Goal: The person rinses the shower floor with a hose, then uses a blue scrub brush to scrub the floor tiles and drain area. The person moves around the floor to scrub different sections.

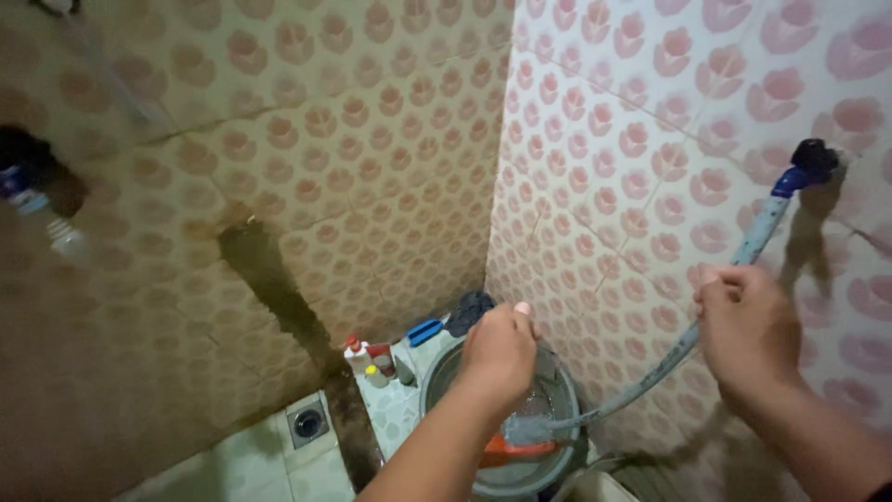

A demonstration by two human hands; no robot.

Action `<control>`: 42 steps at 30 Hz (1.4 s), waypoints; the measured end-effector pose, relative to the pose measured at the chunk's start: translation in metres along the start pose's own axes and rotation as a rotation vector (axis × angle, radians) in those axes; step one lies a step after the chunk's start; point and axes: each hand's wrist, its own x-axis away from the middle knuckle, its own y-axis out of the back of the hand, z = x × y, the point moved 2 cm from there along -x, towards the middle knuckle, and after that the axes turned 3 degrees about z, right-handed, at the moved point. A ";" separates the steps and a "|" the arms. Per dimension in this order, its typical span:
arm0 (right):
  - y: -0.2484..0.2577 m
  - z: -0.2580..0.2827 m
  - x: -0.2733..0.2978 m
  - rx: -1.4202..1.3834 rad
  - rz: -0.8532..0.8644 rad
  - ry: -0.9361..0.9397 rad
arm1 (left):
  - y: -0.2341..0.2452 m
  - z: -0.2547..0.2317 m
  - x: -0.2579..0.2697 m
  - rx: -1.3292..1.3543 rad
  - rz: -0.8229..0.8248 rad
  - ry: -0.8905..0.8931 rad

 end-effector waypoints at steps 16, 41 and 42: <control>0.053 0.028 -0.072 -0.030 -0.448 0.151 | -0.010 -0.079 0.006 0.130 0.208 -0.122; 0.060 -0.003 -0.119 0.084 -0.386 0.078 | -0.022 -0.087 -0.023 0.046 0.162 -0.317; 0.060 -0.005 -0.121 0.032 -0.367 0.086 | -0.020 -0.089 -0.020 0.049 0.181 -0.276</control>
